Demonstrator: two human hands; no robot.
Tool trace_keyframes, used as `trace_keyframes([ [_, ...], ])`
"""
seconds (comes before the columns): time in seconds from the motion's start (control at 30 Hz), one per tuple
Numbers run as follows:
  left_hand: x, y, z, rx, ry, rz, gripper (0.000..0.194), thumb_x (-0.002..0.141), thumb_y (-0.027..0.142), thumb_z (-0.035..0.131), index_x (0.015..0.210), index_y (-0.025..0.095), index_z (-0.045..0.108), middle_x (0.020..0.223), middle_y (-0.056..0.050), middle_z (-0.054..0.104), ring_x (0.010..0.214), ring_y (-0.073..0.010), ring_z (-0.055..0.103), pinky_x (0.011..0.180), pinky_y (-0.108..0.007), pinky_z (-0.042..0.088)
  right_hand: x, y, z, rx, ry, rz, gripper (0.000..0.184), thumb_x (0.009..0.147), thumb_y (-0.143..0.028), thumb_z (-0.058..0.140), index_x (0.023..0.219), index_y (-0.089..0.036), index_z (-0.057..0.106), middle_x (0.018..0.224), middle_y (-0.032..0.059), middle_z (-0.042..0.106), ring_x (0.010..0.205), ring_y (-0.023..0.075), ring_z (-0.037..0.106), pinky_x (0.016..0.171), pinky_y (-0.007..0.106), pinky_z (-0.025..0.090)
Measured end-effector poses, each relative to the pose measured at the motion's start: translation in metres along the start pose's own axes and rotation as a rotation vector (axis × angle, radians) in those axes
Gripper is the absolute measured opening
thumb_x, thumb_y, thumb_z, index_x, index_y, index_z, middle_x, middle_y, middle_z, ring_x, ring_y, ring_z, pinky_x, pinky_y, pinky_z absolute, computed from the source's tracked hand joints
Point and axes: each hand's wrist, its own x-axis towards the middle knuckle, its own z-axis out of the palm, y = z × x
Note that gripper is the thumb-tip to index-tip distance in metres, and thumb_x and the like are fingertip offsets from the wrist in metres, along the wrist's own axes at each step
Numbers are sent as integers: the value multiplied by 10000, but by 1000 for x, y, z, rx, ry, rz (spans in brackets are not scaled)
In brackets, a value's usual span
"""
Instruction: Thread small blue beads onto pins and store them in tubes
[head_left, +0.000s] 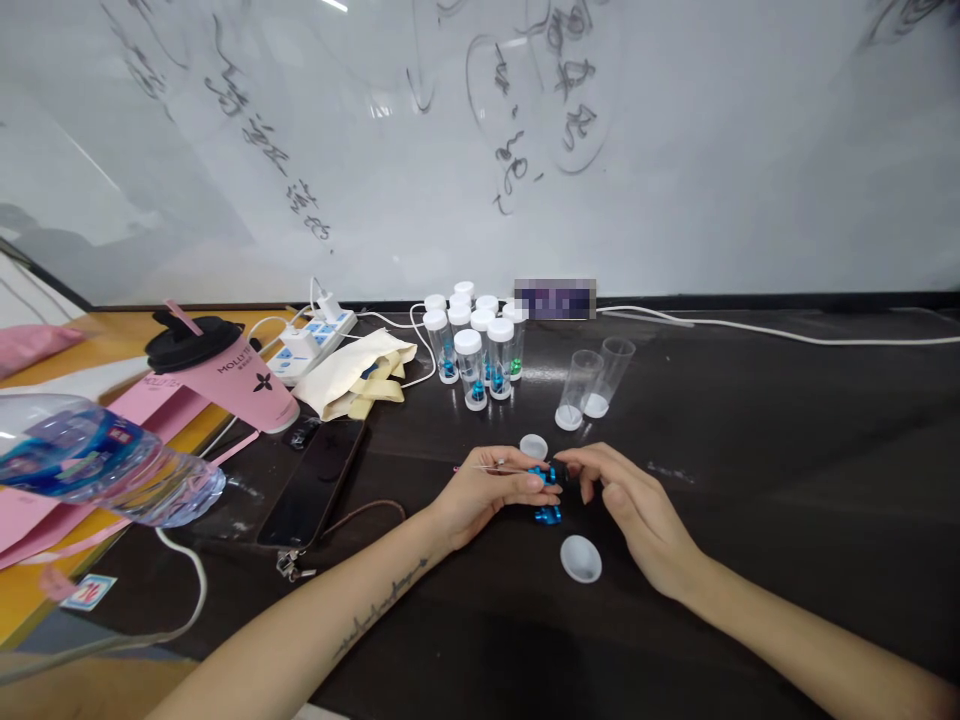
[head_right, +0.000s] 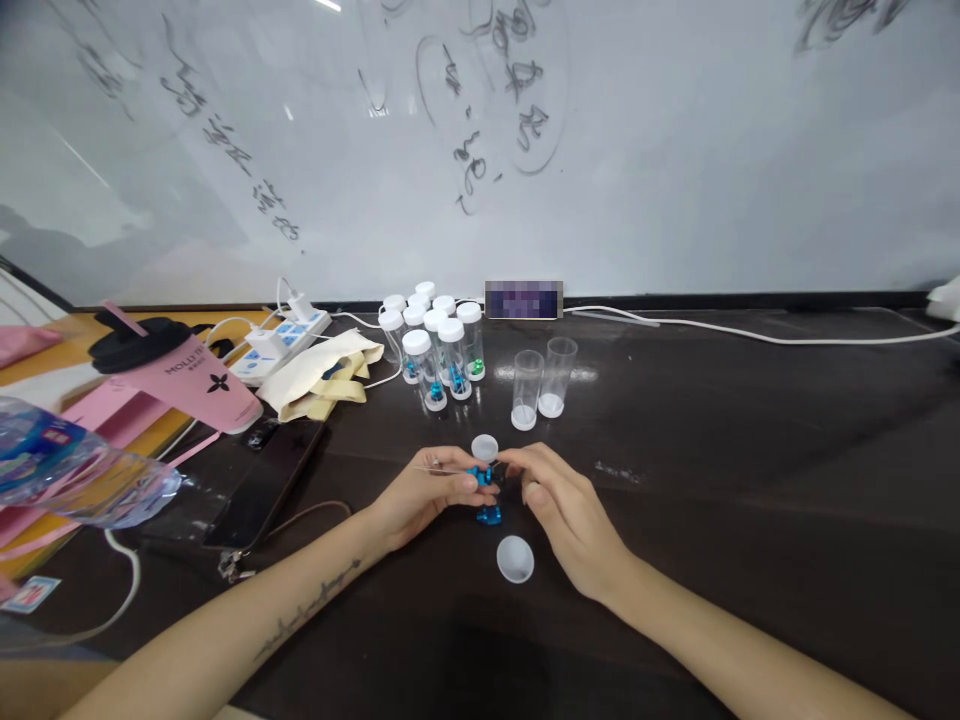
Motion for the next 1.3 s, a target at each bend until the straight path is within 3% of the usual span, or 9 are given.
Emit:
trace_keyframes([
  [0.37,0,1,1,5,22,5,337,590,240,850,850,80,707,814,-111,745,805,-243,717,842,-385,545,0,-2,0,-30,2,5,487,988,-506,237,1151,-231,605,911,71,558,833,222,560,767,377,452],
  [0.57,0,1,0,-1,19,3,324,601,224,843,860,85,707,802,-104,745,800,-238,719,841,-380,546,-1,0,0,-33,30,9,418,996,-452,277,1264,-257,531,1042,81,519,818,204,546,790,387,438],
  [0.73,0,1,2,2,31,7,337,586,234,852,849,84,706,795,-98,742,798,-238,718,841,-385,545,-2,1,0,-46,9,-3,412,1001,-426,265,1188,-263,595,1128,90,480,943,231,546,845,405,437],
  [0.93,-1,1,2,13,21,0,343,584,251,852,851,88,712,792,-103,742,785,-241,718,835,-386,542,0,0,0,-84,21,7,372,997,-413,294,1154,-235,581,1042,100,544,972,254,549,845,415,451],
  [1.1,0,0,1,33,-7,-5,321,592,234,846,853,93,723,791,-87,741,743,-217,718,826,-370,544,2,-5,2,-127,-31,64,199,956,-343,472,1098,-248,576,1012,71,556,813,202,580,756,358,481],
  [1.3,-1,0,2,54,-31,-4,284,637,202,816,884,94,726,790,-82,744,735,-191,717,808,-325,545,5,-8,5,-152,-48,75,106,948,-289,487,966,-224,569,863,34,544,736,182,561,677,323,455],
])
